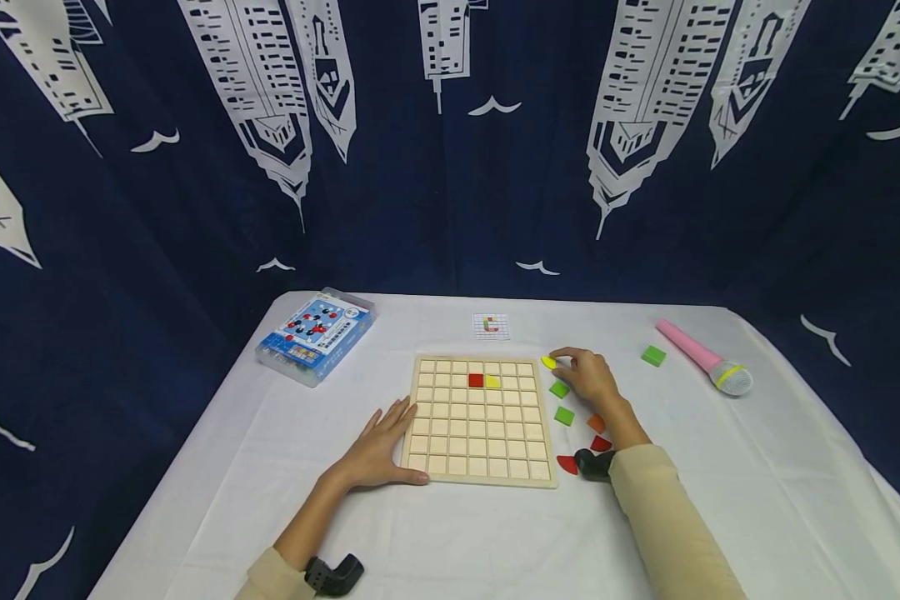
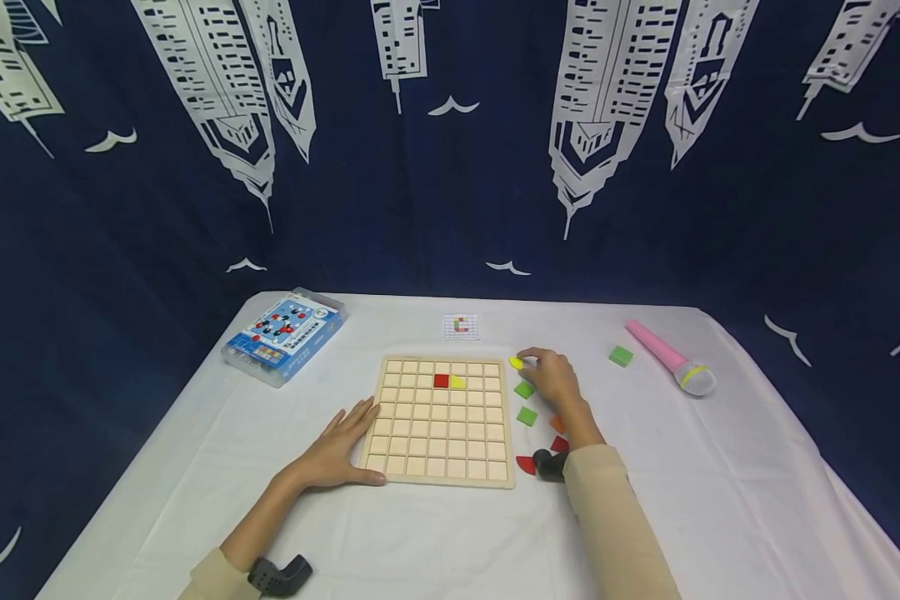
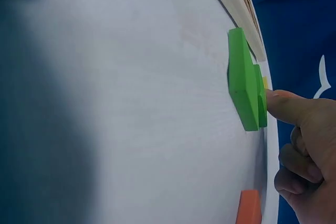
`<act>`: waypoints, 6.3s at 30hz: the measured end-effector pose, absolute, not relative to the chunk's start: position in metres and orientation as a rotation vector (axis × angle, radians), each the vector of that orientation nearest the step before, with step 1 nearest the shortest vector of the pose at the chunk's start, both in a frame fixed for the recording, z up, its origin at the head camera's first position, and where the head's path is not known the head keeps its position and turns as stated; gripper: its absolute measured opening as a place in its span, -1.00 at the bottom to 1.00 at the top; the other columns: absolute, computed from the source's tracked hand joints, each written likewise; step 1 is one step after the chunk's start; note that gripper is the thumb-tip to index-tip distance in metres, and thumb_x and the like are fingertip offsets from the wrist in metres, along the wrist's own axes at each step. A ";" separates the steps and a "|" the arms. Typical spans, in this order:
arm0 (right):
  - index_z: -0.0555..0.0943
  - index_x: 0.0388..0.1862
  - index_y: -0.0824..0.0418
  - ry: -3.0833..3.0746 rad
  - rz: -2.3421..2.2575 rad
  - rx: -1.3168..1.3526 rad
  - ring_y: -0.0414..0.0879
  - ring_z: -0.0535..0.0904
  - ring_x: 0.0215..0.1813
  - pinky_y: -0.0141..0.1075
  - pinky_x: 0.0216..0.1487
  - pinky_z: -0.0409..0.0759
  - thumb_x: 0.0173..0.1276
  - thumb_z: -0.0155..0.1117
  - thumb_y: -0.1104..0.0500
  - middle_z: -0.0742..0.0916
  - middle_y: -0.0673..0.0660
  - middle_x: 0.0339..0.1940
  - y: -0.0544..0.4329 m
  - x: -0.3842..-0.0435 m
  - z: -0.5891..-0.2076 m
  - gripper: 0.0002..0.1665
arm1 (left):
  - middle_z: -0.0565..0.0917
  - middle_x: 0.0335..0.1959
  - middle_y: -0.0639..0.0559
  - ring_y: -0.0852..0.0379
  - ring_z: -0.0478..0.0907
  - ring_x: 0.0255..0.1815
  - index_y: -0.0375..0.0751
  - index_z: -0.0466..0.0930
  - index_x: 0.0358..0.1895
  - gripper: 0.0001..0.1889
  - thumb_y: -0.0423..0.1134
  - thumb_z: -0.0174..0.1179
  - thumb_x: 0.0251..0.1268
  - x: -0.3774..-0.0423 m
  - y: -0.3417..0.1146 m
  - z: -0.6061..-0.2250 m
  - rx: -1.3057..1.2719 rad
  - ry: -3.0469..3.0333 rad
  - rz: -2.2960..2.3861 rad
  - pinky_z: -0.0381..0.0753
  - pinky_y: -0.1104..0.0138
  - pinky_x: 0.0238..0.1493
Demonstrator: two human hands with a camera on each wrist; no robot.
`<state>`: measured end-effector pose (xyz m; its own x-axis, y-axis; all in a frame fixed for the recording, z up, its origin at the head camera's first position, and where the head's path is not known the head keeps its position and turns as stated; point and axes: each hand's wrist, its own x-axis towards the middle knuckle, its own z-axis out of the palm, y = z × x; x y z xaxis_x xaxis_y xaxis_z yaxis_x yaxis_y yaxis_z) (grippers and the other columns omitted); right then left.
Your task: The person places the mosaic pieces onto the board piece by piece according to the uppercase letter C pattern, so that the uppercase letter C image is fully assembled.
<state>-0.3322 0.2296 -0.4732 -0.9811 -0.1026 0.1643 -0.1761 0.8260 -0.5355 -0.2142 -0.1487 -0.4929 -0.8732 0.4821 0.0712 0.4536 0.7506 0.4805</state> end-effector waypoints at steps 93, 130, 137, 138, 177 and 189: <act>0.65 -0.08 0.18 -2.795 0.991 0.424 -0.17 0.14 -0.70 -0.35 -0.69 0.16 0.15 0.38 0.06 0.36 0.01 -0.78 0.151 -0.303 -0.450 -0.63 | -0.04 0.46 -0.15 -0.04 -0.19 0.46 -0.26 -0.02 0.44 0.23 0.40 0.30 -0.27 -0.214 -0.148 -0.493 0.775 2.877 0.781 -0.28 0.07 0.41; 0.65 -0.12 0.25 -2.896 0.903 0.226 -0.11 0.22 -0.63 -0.32 -0.64 0.19 0.04 0.45 0.12 0.38 0.05 -0.70 0.231 -0.293 -0.461 -0.60 | -0.03 0.46 -0.15 -0.05 -0.19 0.46 -0.27 0.00 0.43 0.23 0.40 0.31 -0.28 -0.214 -0.149 -0.494 0.750 2.872 0.801 -0.28 0.07 0.41; 0.65 -0.10 0.20 -2.806 0.935 0.508 -0.16 0.15 -0.65 -0.34 -0.64 0.15 0.06 0.45 0.11 0.34 0.00 -0.74 0.177 -0.292 -0.439 -0.60 | -0.03 0.46 -0.16 -0.05 -0.18 0.46 -0.28 -0.01 0.43 0.23 0.41 0.30 -0.29 -0.214 -0.149 -0.493 0.748 2.882 0.810 -0.27 0.08 0.41; 0.65 -0.09 0.19 -2.803 0.936 0.551 -0.17 0.15 -0.66 -0.35 -0.64 0.15 0.07 0.44 0.10 0.33 -0.01 -0.74 0.168 -0.292 -0.437 -0.60 | -0.02 0.46 -0.16 -0.06 -0.18 0.46 -0.28 0.00 0.43 0.23 0.41 0.30 -0.29 -0.215 -0.149 -0.493 0.750 2.887 0.807 -0.26 0.08 0.41; 0.62 -0.02 0.15 -2.932 0.792 0.796 -0.20 0.37 -0.52 -0.33 -0.49 0.37 0.06 0.45 0.08 0.60 0.02 -0.54 0.107 -0.288 -0.445 -0.53 | -0.05 0.47 -0.13 -0.02 -0.21 0.47 -0.24 -0.03 0.45 0.23 0.41 0.29 -0.28 -0.214 -0.149 -0.492 0.740 2.877 0.772 -0.29 0.10 0.41; 0.57 0.04 0.18 -2.856 0.957 0.533 -0.17 0.16 -0.69 -0.36 -0.68 0.17 0.07 0.45 0.09 0.34 0.00 -0.74 0.181 -0.262 -0.431 -0.47 | -0.04 0.46 -0.15 -0.04 -0.20 0.46 -0.25 -0.02 0.44 0.23 0.41 0.29 -0.28 -0.214 -0.150 -0.493 0.750 2.889 0.767 -0.28 0.08 0.41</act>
